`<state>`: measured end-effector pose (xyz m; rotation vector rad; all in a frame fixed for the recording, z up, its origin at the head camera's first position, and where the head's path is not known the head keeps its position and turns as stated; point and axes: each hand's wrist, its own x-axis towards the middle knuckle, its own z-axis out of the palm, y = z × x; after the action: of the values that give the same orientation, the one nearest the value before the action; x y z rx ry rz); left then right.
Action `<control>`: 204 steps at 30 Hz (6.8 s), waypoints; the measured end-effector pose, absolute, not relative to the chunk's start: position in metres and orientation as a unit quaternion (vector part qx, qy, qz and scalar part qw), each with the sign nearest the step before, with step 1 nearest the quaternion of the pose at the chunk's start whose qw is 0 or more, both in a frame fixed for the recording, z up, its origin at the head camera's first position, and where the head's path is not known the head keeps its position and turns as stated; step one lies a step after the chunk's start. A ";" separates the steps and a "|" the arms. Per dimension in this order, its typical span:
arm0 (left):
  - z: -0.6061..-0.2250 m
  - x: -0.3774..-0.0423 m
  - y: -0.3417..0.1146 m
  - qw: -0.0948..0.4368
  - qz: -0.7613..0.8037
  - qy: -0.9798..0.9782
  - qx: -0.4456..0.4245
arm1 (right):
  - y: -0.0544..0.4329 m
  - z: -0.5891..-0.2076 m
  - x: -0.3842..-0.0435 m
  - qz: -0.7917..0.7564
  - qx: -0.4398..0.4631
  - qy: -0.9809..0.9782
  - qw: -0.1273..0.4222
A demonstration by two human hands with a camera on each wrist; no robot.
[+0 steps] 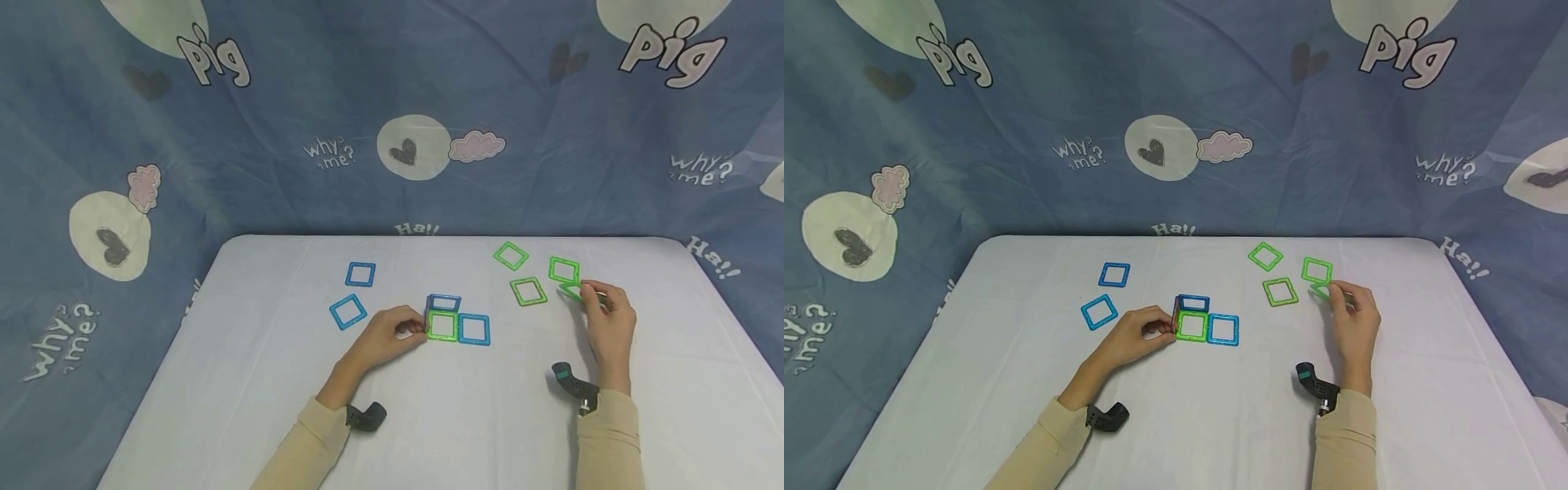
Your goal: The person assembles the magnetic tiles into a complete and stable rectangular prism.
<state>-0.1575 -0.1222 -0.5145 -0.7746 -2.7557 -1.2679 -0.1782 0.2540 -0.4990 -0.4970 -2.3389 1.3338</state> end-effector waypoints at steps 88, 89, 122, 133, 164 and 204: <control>-0.517 -0.158 -0.123 0.009 -0.404 -0.879 -0.253 | 0.240 -0.483 -0.171 0.631 -0.092 -0.737 0.224; -0.517 -0.158 -0.123 0.009 -0.404 -0.879 -0.252 | 0.240 -0.484 -0.172 0.631 -0.092 -0.738 0.221; -0.518 -0.160 -0.123 0.011 -0.402 -0.881 -0.250 | 0.211 -0.480 -0.171 0.607 0.012 -0.780 0.152; -0.517 -0.159 -0.123 0.008 -0.398 -0.882 -0.251 | 0.209 -0.487 -0.174 0.591 0.063 -0.794 0.125; -0.518 -0.159 -0.124 0.013 -0.403 -0.879 -0.254 | 0.198 -0.502 -0.180 0.569 0.099 -0.815 0.042; -0.517 -0.159 -0.122 0.010 -0.397 -0.883 -0.252 | 0.178 -0.479 -0.168 0.483 0.123 -0.867 -0.009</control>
<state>-0.1595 -0.1223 -0.5174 -0.7854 -2.7554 -1.2376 -0.1680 0.1781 -0.4788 0.3897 -2.7388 1.5260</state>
